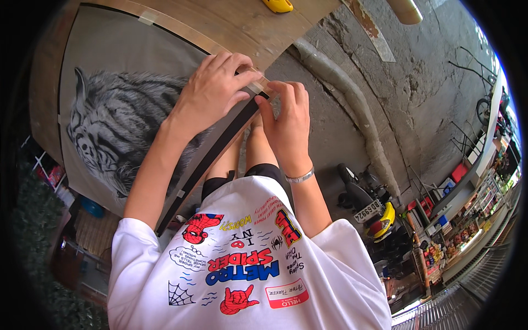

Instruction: The person mounts a tiger drawing onto a backing board, places a white mat over it, and then secures the drawing to the board using black tape along all four edges. The person uses a utility knife to trim the tape.

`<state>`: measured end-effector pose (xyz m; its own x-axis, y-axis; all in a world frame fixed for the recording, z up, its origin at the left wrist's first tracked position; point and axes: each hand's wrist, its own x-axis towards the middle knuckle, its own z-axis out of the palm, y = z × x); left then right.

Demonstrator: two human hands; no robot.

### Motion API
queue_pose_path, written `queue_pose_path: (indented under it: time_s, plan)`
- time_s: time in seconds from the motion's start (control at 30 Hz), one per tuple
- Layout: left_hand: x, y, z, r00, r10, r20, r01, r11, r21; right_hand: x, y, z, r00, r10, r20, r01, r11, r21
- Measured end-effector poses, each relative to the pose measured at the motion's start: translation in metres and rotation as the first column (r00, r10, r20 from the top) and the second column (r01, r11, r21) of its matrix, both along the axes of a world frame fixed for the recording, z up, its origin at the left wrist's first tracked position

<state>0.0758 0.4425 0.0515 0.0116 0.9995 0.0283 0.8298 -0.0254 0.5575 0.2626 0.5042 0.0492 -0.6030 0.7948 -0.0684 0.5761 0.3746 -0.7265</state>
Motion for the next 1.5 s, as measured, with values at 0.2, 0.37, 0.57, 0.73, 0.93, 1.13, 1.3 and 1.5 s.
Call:
queue_pose_path:
  time_s: [0.2,0.37,0.57,0.73,0.93,1.13,1.3,1.5]
  plan:
    - [-0.006,0.011,0.002,0.997,-0.023,0.068,0.024,1.000,-0.016,-0.010,0.002,-0.005,1.000,-0.009,0.025,0.011,0.998,-0.068]
    - [-0.007,0.015,0.005,0.998,-0.038,0.046,0.038,0.999,-0.013,-0.015,0.008,0.002,0.998,0.016,0.058,-0.012,0.997,-0.072]
    - [0.004,0.007,0.009,1.000,0.024,0.004,-0.024,0.998,0.054,-0.018,0.000,0.012,0.997,-0.055,0.049,0.062,0.986,-0.156]
    - [0.007,0.001,0.007,0.999,0.052,-0.008,-0.051,0.993,0.108,-0.019,-0.003,0.010,0.990,-0.143,0.005,0.138,0.940,-0.313]
    - [0.009,0.000,0.002,0.999,0.031,-0.025,-0.029,0.996,0.084,-0.018,0.008,0.005,0.994,-0.113,-0.008,0.098,0.898,-0.428]
    - [0.007,0.002,-0.006,0.996,0.007,-0.093,0.002,0.996,0.093,-0.018,0.009,0.005,0.996,-0.055,0.075,0.078,0.934,-0.348]
    - [0.001,0.002,-0.006,1.000,0.018,0.001,-0.018,0.995,0.099,-0.022,0.005,0.002,0.994,-0.043,0.096,0.067,0.963,-0.260]
    - [-0.003,0.003,-0.007,0.999,0.031,0.044,-0.035,0.995,0.096,-0.024,0.003,0.004,0.993,-0.021,0.117,0.045,0.978,-0.203]
